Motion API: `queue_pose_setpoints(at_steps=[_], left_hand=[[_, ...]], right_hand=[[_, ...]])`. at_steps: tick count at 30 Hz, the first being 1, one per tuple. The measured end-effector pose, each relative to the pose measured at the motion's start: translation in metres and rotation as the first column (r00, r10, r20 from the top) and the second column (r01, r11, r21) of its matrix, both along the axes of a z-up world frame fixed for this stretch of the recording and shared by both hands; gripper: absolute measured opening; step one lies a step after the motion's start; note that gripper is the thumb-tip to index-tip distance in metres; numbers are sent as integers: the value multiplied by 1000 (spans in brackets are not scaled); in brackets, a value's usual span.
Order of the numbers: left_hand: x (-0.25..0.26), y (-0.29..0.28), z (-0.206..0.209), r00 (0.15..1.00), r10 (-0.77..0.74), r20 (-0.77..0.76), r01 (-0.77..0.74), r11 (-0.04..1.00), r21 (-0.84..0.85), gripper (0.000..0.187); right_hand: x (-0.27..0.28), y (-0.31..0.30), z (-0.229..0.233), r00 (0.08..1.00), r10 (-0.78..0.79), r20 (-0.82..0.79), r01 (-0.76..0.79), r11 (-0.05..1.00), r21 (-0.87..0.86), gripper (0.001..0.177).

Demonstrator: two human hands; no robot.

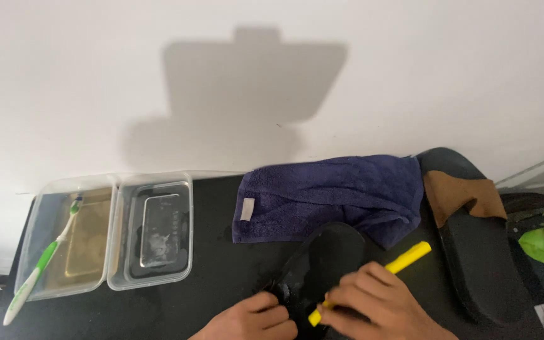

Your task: Cleaning a sandal by scrubbing it with a brush and wiping it with a cloth.

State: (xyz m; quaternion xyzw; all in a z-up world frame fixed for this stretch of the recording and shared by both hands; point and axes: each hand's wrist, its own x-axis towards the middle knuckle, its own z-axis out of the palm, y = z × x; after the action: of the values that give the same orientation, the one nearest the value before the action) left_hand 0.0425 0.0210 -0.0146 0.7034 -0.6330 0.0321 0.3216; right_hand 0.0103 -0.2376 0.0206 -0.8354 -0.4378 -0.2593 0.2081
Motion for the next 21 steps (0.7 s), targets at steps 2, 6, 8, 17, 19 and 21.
queue_pose_setpoints(at_steps=[2,6,8,17,19,21], left_hand=[[5,-1,4,997,63,52,-62,998,-15,39],[11,-6,17,966,243,85,-231,964,-131,27],[9,-7,15,964,262,-40,-265,961,-76,29],[17,-3,13,984,175,-38,-173,984,50,39],[17,-3,12,986,165,-18,-165,985,42,38],[14,-4,9,976,214,-35,-212,976,45,35]], right_hand=[[-7,-2,-17,985,-27,-168,29,1000,7,3],[-13,-7,-18,880,-35,-474,80,994,75,7],[-13,-7,-9,830,-7,-557,91,988,124,8],[2,-22,-3,921,-119,-371,177,976,127,13],[6,-21,5,920,-252,-300,288,954,81,9],[6,-18,8,920,-374,-120,386,918,96,3]])
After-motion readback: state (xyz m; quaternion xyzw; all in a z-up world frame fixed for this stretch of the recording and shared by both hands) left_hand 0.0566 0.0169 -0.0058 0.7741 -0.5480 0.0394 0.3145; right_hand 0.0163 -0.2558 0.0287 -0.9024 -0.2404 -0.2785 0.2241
